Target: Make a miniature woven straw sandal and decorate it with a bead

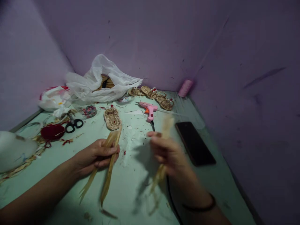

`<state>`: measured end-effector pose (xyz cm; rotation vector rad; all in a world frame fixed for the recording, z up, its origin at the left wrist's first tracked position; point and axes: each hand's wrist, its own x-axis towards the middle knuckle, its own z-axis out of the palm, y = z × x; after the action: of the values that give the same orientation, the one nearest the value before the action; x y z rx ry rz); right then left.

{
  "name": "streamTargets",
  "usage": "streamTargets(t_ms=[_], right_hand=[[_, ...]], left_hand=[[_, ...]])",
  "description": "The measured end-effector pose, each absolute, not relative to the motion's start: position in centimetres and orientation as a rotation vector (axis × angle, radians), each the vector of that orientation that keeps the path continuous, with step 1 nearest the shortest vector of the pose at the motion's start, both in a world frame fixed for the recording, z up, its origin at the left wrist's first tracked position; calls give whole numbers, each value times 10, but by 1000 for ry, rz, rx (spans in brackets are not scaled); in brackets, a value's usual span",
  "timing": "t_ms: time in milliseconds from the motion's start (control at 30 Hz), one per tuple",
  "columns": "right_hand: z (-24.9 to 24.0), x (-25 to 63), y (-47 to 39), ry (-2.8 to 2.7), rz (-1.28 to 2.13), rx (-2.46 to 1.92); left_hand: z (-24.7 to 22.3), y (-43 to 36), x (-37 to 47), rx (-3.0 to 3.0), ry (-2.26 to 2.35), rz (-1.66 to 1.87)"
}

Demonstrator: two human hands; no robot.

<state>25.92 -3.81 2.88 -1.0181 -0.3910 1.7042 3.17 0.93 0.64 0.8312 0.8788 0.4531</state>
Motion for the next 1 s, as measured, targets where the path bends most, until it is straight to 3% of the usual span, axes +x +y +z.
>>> streamTargets(t_ms=[67,200,500,1000], right_hand=[[14,229,-39,-514,1758,-1216],[-3,200,-43,-776,1671,-1160],[-4,202,-41,-894,1455,-1338],[-9,203,-41,-1056,1493,-1376]], left_hand=[[3,0,40,888,843,398],[0,-12,49,1056,816,346],[6,-13,51,1244,883,505],[9,-14,55,1273,1172,542]])
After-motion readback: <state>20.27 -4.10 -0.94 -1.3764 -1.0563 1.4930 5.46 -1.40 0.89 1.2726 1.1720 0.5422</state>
